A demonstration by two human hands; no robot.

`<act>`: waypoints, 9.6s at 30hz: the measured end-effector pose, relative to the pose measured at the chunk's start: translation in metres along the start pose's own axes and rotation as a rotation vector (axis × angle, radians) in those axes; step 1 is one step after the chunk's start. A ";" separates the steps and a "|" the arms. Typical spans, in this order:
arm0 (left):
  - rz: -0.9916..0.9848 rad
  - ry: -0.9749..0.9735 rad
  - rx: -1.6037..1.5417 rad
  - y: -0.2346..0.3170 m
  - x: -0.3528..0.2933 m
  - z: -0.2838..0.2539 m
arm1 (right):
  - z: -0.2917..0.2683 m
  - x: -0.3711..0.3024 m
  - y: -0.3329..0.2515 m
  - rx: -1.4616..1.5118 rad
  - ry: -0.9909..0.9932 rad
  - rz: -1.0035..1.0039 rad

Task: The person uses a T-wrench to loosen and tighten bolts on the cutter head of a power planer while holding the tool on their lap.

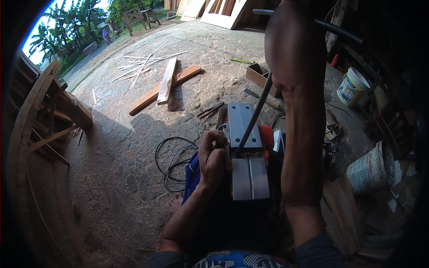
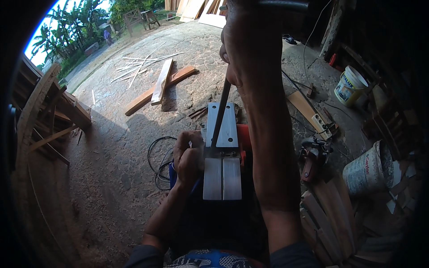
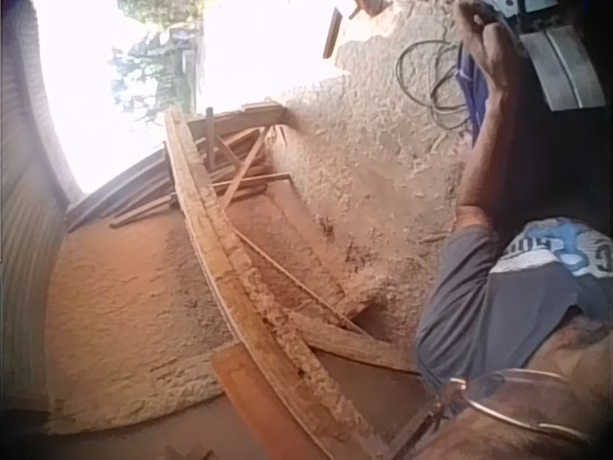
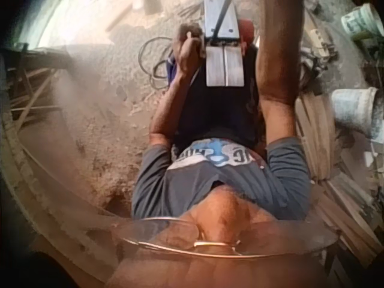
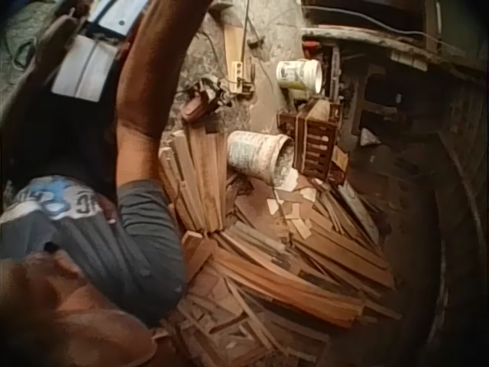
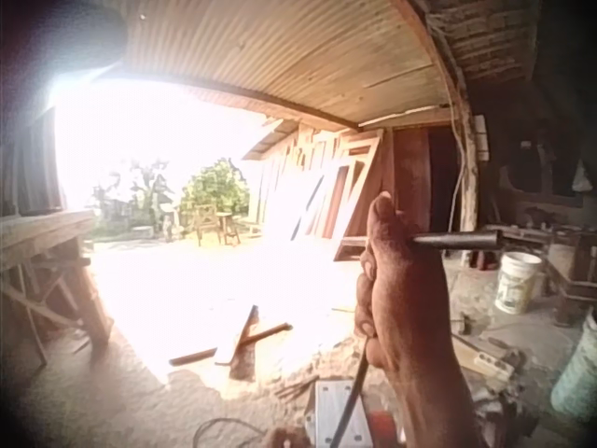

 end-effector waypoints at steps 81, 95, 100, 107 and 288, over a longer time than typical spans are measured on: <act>0.008 -0.006 -0.028 0.001 -0.001 -0.001 | -0.107 -0.054 0.057 -1.073 -0.916 -0.262; -0.212 0.043 -0.063 0.008 0.018 0.004 | -0.171 -0.076 0.140 -1.023 -0.270 -0.073; -0.258 0.027 0.104 0.005 0.038 -0.004 | -0.183 -0.069 0.176 -1.009 -0.125 -0.016; -0.260 0.021 0.302 -0.013 0.063 -0.017 | -0.197 -0.063 0.205 -1.075 -0.102 0.036; -0.176 -0.039 0.322 -0.013 0.069 -0.011 | -0.180 -0.114 0.143 -0.359 -0.240 0.348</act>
Point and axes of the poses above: each hand's wrist, its own x-axis towards the middle knuckle, its own z-axis out of the palm, y = z × x, the point moved 1 cm from there along x, towards the middle knuckle, and after that the axes turned 3 degrees about -z, right-handed, at the moved point
